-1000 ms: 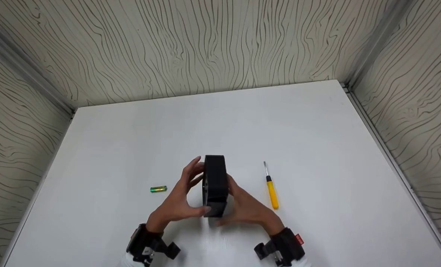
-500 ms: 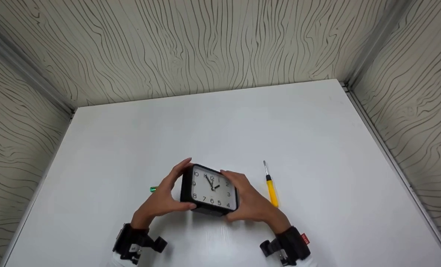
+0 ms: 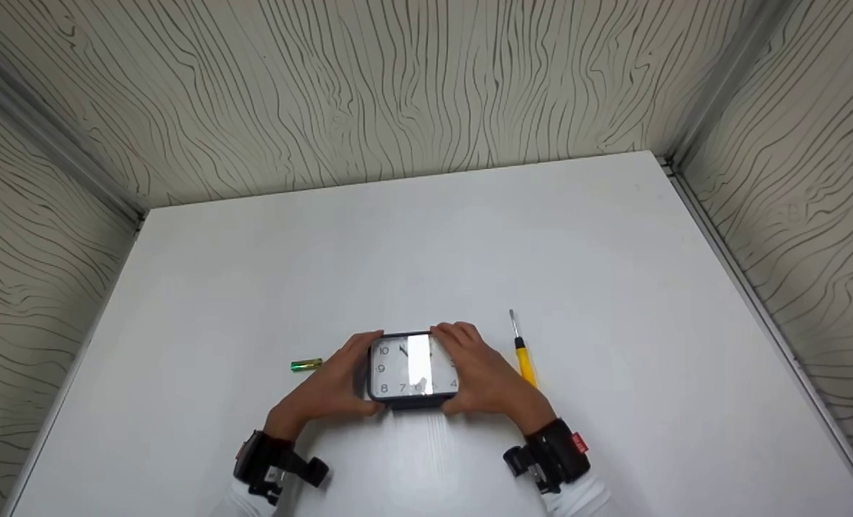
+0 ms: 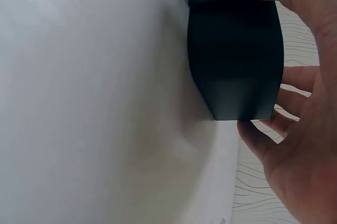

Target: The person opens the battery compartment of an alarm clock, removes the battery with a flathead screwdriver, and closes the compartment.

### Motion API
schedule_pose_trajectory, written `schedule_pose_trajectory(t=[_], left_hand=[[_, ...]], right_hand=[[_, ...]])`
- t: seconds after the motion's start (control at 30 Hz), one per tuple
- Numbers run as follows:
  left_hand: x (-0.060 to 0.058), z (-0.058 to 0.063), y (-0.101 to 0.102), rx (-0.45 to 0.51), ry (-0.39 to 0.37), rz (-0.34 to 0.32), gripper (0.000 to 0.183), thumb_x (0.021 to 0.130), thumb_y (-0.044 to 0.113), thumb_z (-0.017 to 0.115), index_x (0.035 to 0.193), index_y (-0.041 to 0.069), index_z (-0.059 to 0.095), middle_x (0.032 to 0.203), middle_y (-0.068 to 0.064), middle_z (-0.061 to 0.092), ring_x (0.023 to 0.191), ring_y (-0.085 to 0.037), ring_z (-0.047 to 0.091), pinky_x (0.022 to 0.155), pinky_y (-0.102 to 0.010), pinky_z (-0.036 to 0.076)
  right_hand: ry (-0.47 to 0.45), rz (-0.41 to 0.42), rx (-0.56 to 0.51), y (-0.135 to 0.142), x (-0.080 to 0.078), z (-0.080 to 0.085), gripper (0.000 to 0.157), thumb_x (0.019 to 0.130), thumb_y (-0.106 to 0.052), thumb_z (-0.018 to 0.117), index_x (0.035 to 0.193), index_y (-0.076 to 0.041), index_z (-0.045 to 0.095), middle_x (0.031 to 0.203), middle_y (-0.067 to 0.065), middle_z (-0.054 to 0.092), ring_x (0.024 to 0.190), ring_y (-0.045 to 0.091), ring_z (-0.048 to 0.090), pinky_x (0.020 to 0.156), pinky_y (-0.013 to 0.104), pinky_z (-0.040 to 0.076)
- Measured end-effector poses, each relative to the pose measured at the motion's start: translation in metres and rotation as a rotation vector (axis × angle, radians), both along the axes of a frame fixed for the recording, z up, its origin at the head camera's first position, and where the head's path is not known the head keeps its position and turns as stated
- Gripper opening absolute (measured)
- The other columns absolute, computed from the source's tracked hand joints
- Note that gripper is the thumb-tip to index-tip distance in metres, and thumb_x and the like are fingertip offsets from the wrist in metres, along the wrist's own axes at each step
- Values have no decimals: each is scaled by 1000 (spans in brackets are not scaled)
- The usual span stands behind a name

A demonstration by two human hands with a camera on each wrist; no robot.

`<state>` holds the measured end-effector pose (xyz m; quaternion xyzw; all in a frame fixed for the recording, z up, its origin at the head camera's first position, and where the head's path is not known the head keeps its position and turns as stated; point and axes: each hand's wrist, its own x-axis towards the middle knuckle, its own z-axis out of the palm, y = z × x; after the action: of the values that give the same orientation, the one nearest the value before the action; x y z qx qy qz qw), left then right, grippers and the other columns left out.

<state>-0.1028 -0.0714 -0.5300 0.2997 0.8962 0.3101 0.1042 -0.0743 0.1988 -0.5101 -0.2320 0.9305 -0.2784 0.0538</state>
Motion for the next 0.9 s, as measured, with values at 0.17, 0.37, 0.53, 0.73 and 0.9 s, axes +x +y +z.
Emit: schedule_pose_trajectory(t=[0.17, 0.37, 0.53, 0.73, 0.9], left_hand=[[-5, 2, 7, -38, -31, 11, 106, 56, 47, 77, 143, 22, 22, 136, 12, 36, 105, -10, 49, 91, -28, 44], [-9, 6, 9, -89, -61, 16, 108, 55, 44, 80, 143, 21, 22, 131, 9, 39, 100, -9, 49, 89, -27, 45], [-11, 6, 13, -99, -50, 20, 109, 54, 44, 80, 143, 21, 21, 129, 8, 39, 96, -8, 49, 86, -26, 46], [-10, 4, 17, -106, -55, 3, 109, 55, 45, 80, 143, 19, 21, 129, 6, 40, 94, -8, 49, 84, -25, 46], [-11, 3, 18, -118, -58, 4, 109, 56, 45, 79, 143, 21, 20, 130, 7, 39, 96, -8, 48, 86, -26, 45]], right_hand=[[-49, -13, 87, -2, -3, 7, 116, 46, -32, 84, 144, -13, 26, 143, 2, 29, 128, 18, 29, 89, 35, 47], [-87, -8, 120, -9, -7, 10, 118, 46, -32, 85, 144, -10, 23, 145, 6, 28, 130, 22, 28, 96, 37, 43], [-71, -17, 109, -7, -9, 8, 119, 44, -32, 86, 144, -11, 24, 144, 4, 30, 130, 20, 27, 96, 37, 43], [-53, -15, 105, -1, -7, 2, 118, 43, -34, 85, 143, -11, 25, 144, 3, 30, 130, 19, 28, 95, 37, 43], [-52, -20, 100, 1, -7, 0, 118, 43, -33, 84, 143, -13, 25, 144, 3, 30, 129, 19, 29, 92, 36, 45]])
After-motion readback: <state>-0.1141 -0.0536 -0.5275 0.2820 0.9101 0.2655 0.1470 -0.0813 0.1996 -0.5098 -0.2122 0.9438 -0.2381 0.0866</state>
